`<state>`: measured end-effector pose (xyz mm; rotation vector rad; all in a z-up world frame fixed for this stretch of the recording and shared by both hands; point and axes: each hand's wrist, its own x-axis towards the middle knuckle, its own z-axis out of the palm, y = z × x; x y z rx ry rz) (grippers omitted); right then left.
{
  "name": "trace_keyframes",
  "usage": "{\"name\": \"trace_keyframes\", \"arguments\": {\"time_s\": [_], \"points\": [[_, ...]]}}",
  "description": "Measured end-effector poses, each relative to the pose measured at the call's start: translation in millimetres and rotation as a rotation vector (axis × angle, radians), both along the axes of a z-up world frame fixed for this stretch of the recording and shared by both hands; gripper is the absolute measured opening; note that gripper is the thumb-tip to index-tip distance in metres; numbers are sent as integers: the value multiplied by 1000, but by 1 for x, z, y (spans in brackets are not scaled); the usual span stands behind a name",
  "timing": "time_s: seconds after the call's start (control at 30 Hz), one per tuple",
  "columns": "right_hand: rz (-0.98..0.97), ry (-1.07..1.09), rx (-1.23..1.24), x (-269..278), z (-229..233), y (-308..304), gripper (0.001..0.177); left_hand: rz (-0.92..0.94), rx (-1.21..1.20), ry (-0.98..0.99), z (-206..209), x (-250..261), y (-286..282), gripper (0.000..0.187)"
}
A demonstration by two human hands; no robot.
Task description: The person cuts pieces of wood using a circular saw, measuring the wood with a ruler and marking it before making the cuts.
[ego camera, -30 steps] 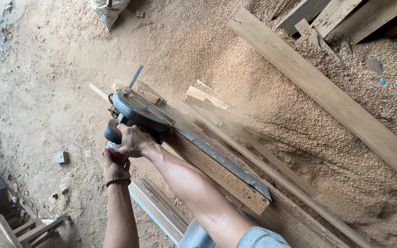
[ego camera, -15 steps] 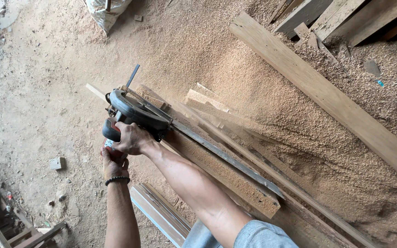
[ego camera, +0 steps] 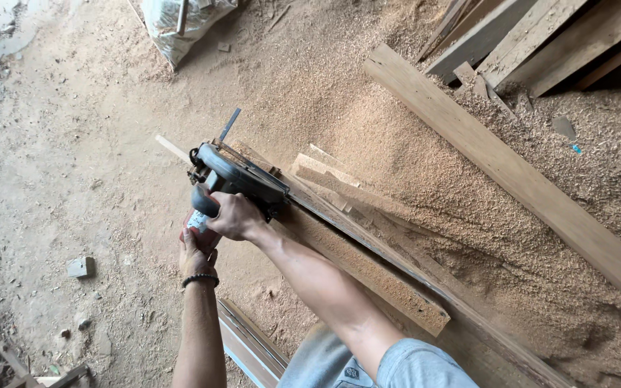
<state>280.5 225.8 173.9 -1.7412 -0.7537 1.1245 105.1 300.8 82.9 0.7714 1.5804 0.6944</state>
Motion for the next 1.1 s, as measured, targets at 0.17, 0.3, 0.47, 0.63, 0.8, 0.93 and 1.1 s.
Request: {"name": "trace_keyframes", "arguments": {"time_s": [0.17, 0.3, 0.47, 0.63, 0.8, 0.93, 1.1], "points": [[-85, -120, 309, -10, -38, -22, 28, -91, 160, -34, 11, -2, -21, 44], [-73, -275, 777, -13, -53, -103, 17, -391, 387, -84, 84, -5, -84, 95], [-257, -226, 646, -16, -12, -211, 19, -547, 411, -340, 28, -31, -134, 96], [-658, -179, 508, -23, 35, -294, 16, -1094, 491, -605, 35, 26, -176, 134], [-1055, 60, 825, -57, 33, -364, 35, -1339, 760, -1114, 70, 123, -225, 120], [-1248, 79, 1012, -73, 0, -426, 30, -1668, 677, -1480, 101, 185, -295, 152], [-1348, 453, 1470, -104, -74, -529, 47, -1573, 789, -1699, 142, 184, -438, 93]]}}
